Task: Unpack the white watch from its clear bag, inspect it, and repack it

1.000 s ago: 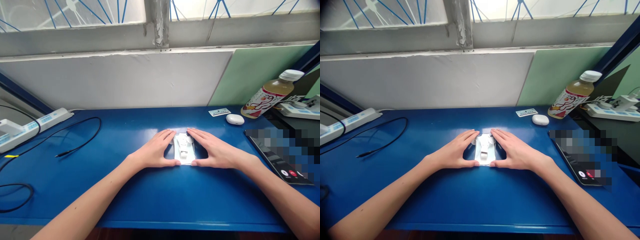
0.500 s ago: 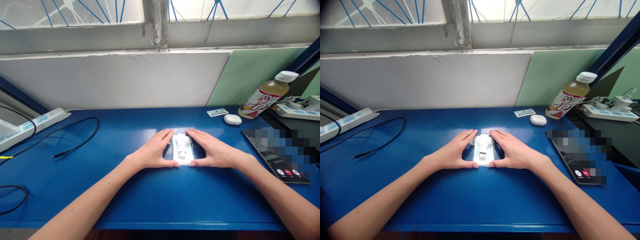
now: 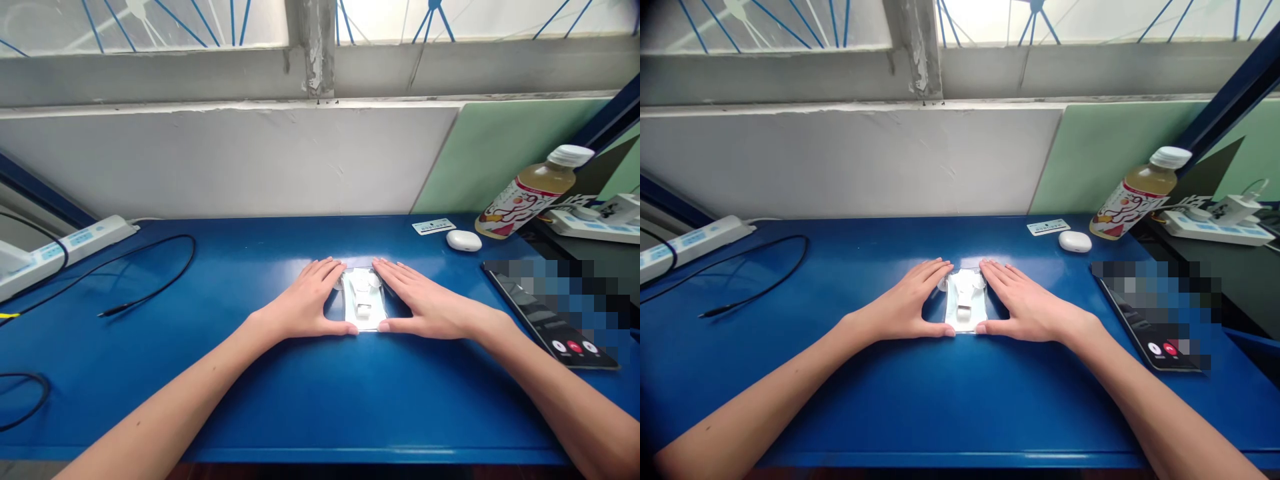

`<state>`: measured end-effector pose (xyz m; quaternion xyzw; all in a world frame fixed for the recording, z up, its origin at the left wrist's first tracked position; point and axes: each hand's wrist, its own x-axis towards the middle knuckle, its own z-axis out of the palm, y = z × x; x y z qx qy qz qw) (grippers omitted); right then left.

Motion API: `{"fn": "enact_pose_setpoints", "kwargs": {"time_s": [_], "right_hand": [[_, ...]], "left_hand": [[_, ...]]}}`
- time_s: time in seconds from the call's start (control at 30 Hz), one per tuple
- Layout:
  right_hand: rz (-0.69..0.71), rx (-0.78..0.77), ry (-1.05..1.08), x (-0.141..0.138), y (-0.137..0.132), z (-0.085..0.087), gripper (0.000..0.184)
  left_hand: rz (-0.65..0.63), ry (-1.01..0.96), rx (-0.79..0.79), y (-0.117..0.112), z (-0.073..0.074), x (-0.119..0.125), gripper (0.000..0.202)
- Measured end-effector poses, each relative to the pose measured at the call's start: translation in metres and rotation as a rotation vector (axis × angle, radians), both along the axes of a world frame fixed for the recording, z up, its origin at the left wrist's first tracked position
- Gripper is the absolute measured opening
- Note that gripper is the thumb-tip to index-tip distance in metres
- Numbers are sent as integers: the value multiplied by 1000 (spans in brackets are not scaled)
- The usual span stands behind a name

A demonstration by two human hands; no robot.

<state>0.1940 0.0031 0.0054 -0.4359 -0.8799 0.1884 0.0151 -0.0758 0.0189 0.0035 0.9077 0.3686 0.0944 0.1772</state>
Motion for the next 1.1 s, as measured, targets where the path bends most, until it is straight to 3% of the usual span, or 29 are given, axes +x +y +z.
{"fn": "enact_pose_setpoints", "kwargs": {"time_s": [0.43, 0.67, 0.87, 1.03, 1.1], "right_hand": [[-29, 7, 42, 2, 1, -1, 109], [-60, 107, 120, 4, 2, -2, 77], [-142, 248, 170, 5, 6, -1, 31], [-132, 258, 258, 5, 7, 4, 29], [-121, 258, 269, 6, 7, 5, 25]], "left_hand": [[-12, -3, 11, 2, 0, -1, 106], [-27, 57, 9, 1, 4, -3, 102], [-39, 55, 62, 0, 4, -3, 68], [29, 50, 90, 1, 1, -2, 50], [21, 62, 83, 2, 2, -2, 57]]}}
